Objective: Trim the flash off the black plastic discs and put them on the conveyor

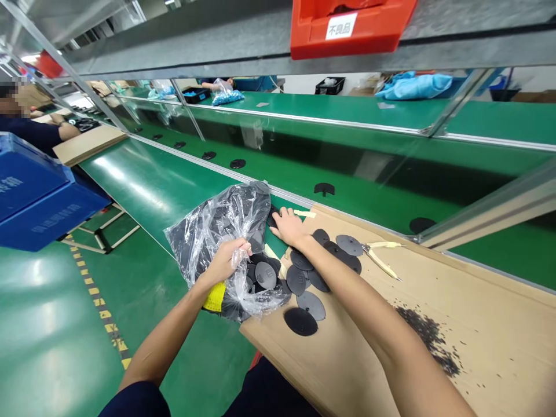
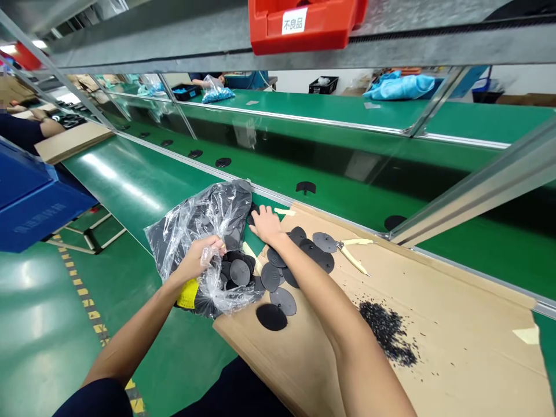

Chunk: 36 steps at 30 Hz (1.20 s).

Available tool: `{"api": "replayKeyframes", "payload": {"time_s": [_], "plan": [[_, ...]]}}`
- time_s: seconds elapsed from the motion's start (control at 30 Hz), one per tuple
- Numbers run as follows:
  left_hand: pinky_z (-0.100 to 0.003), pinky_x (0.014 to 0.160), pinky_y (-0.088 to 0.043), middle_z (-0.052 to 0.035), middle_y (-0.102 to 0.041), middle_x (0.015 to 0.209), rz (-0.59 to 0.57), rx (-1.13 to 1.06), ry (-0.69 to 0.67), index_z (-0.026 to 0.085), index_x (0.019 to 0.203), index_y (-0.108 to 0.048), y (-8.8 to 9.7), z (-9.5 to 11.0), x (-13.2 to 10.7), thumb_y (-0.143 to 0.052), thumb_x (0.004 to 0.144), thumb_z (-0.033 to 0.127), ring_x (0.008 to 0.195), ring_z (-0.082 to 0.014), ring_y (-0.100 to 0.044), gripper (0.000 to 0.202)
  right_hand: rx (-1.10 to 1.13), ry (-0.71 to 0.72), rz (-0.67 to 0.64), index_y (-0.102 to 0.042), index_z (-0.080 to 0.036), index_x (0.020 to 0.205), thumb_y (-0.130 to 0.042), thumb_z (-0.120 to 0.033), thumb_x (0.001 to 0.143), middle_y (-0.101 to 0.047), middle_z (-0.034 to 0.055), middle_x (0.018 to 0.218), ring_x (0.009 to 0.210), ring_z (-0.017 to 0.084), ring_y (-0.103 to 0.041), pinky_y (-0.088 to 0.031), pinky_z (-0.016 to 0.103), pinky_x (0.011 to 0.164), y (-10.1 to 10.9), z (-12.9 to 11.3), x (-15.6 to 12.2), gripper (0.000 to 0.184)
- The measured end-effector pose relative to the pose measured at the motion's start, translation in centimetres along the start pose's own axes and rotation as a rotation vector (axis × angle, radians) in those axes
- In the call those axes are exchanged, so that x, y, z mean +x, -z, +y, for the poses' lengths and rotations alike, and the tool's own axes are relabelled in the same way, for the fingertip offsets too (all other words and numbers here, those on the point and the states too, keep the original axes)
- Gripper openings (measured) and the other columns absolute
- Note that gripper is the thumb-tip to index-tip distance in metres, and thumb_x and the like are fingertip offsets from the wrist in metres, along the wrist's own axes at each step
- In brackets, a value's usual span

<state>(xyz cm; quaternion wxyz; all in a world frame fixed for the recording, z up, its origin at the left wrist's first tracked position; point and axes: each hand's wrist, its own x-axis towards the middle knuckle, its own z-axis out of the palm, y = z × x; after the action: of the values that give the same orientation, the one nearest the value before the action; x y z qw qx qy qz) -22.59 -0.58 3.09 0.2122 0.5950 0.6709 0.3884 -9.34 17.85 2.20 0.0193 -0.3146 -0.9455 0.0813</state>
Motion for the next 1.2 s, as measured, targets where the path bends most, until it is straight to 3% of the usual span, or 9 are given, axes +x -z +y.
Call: {"api": "replayKeyframes", "payload": {"time_s": [0.17, 0.3, 0.43, 0.57, 0.63, 0.77, 0.87, 0.97, 1.2], "plan": [[-0.027, 0.069, -0.046, -0.0037, -0.067, 0.072, -0.018, -0.024, -0.004, 0.018, 0.073, -0.059, -0.2, -0.2, -0.3, -0.041, 0.100, 0.045, 0.069, -0.0167, -0.061, 0.042, -0.002, -0.023, -0.020, -0.058, -0.018, 0.129, -0.061, -0.039, 0.097, -0.061, 0.0097, 0.128, 0.107, 0.022, -0.064, -0.057, 0.043, 0.090, -0.5, -1.2, -0.3, 0.039], [-0.026, 0.068, -0.045, -0.0033, -0.066, 0.071, -0.022, -0.044, -0.002, 0.018, 0.073, -0.060, -0.2, 0.0, -0.3, -0.042, 0.100, 0.044, 0.068, -0.0166, -0.061, 0.042, -0.005, -0.057, -0.023, -0.056, -0.017, 0.130, -0.059, -0.041, 0.098, -0.062, 0.0090, 0.125, 0.103, 0.021, -0.065, -0.057, 0.042, 0.088, 0.9, -0.8, -0.4, 0.040], [-0.027, 0.070, -0.046, -0.0030, -0.066, 0.072, 0.005, -0.071, 0.021, 0.018, 0.072, -0.061, 0.0, -0.1, -0.2, -0.045, 0.099, 0.045, 0.070, -0.0168, -0.060, 0.041, -0.034, -0.056, -0.045, -0.057, -0.016, 0.128, -0.047, -0.034, 0.102, -0.065, 0.0133, 0.120, 0.102, 0.024, -0.066, -0.054, 0.038, 0.086, 2.8, 1.5, -2.1, 0.034], [-0.028, 0.068, -0.047, -0.0031, -0.065, 0.071, 0.100, -0.126, 0.058, 0.019, 0.070, -0.058, -0.2, -0.3, -0.1, -0.047, 0.098, 0.048, 0.068, -0.0168, -0.059, 0.042, -0.079, -0.038, -0.147, -0.070, -0.014, 0.100, -0.056, -0.032, 0.095, -0.070, 0.0162, 0.100, 0.094, 0.030, -0.067, -0.051, 0.037, 0.079, 3.6, 4.9, -5.0, 0.023], [-0.029, 0.070, -0.048, -0.0040, -0.067, 0.074, 0.157, -0.162, 0.066, 0.019, 0.071, -0.058, -0.4, -0.4, -0.1, -0.045, 0.099, 0.051, 0.071, -0.0174, -0.061, 0.044, -0.096, -0.042, -0.149, -0.071, -0.012, 0.093, -0.060, -0.037, 0.094, -0.068, 0.0201, 0.107, 0.105, 0.034, -0.064, -0.050, 0.041, 0.087, 3.6, 5.9, -5.4, 0.027], [-0.032, 0.078, -0.052, -0.0055, -0.070, 0.080, 0.236, -0.216, 0.061, 0.020, 0.075, -0.059, -0.8, -0.2, 0.1, -0.041, 0.099, 0.055, 0.080, -0.0191, -0.065, 0.046, -0.058, -0.056, -0.083, -0.067, -0.012, 0.112, -0.055, -0.037, 0.099, -0.065, 0.0182, 0.119, 0.118, 0.030, -0.059, -0.047, 0.041, 0.099, 2.6, 4.2, -2.3, 0.031], [-0.032, 0.079, -0.053, -0.0054, -0.070, 0.078, 0.289, -0.225, 0.049, 0.020, 0.076, -0.057, -1.0, 0.0, 0.2, -0.039, 0.099, 0.058, 0.080, -0.0192, -0.066, 0.048, 0.009, -0.098, -0.026, -0.059, -0.016, 0.127, -0.059, -0.041, 0.098, -0.062, 0.0115, 0.128, 0.115, 0.025, -0.061, -0.052, 0.044, 0.098, 1.6, 1.5, 1.9, 0.038], [-0.032, 0.077, -0.054, -0.0052, -0.068, 0.076, 0.344, -0.222, 0.046, 0.020, 0.074, -0.053, -1.2, 0.0, 0.3, -0.037, 0.099, 0.060, 0.078, -0.0186, -0.066, 0.050, 0.062, -0.158, 0.011, -0.058, -0.018, 0.129, -0.062, -0.040, 0.096, -0.060, 0.0099, 0.131, 0.112, 0.024, -0.063, -0.055, 0.046, 0.094, 0.7, -0.2, 4.9, 0.040], [-0.033, 0.076, -0.055, -0.0047, -0.069, 0.075, 0.381, -0.249, 0.084, 0.021, 0.074, -0.050, -1.4, -0.4, 0.2, -0.038, 0.098, 0.062, 0.075, -0.0184, -0.067, 0.048, 0.117, -0.180, -0.004, -0.059, -0.017, 0.128, -0.062, -0.039, 0.096, -0.061, 0.0099, 0.130, 0.111, 0.023, -0.063, -0.056, 0.046, 0.093, -0.9, 0.3, 5.8, 0.038]]}}
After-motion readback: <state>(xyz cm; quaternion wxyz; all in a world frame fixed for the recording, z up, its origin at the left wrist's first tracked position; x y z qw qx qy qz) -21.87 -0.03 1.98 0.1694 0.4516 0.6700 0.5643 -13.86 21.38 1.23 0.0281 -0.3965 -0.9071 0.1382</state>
